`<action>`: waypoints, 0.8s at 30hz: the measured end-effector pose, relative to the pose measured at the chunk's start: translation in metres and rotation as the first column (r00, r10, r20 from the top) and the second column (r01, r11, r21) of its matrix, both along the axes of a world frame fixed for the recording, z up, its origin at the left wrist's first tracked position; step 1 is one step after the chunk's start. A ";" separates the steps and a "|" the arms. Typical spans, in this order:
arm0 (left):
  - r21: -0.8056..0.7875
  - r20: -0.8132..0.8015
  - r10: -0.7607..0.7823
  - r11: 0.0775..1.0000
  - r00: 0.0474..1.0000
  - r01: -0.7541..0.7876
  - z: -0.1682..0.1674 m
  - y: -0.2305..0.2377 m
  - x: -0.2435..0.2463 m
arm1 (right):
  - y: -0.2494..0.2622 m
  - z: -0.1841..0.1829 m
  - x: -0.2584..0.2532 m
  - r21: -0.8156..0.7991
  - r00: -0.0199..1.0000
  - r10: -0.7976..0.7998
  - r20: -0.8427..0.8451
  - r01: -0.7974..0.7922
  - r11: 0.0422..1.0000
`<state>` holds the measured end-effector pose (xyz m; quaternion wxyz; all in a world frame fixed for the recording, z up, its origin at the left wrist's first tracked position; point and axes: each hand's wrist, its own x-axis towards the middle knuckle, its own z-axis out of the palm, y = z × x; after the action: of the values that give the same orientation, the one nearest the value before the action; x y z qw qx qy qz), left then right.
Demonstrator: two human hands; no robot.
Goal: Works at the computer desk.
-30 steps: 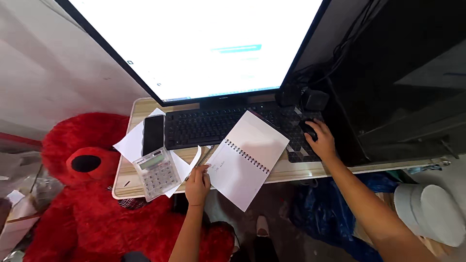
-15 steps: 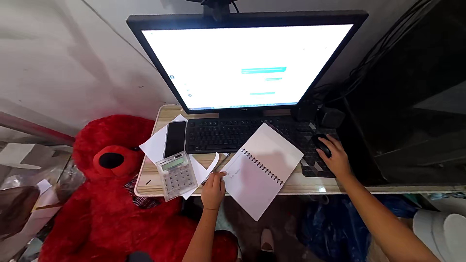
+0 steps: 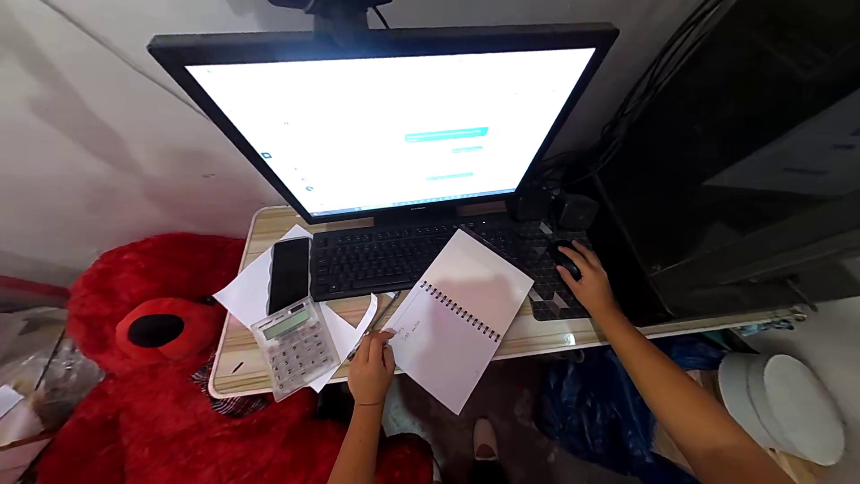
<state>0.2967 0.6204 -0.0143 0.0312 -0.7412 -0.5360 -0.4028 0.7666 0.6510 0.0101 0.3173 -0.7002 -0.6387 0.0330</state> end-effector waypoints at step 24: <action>-0.008 -0.010 0.015 1.000 1.000 -0.015 0.004 -0.004 0.002 | -0.005 -0.002 0.005 0.006 0.999 -0.014 0.041 0.014 1.000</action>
<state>0.2985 0.6168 -0.0101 0.0338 -0.7392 -0.5431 -0.3969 0.7712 0.6463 0.0085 0.3065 -0.7044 -0.6401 0.0147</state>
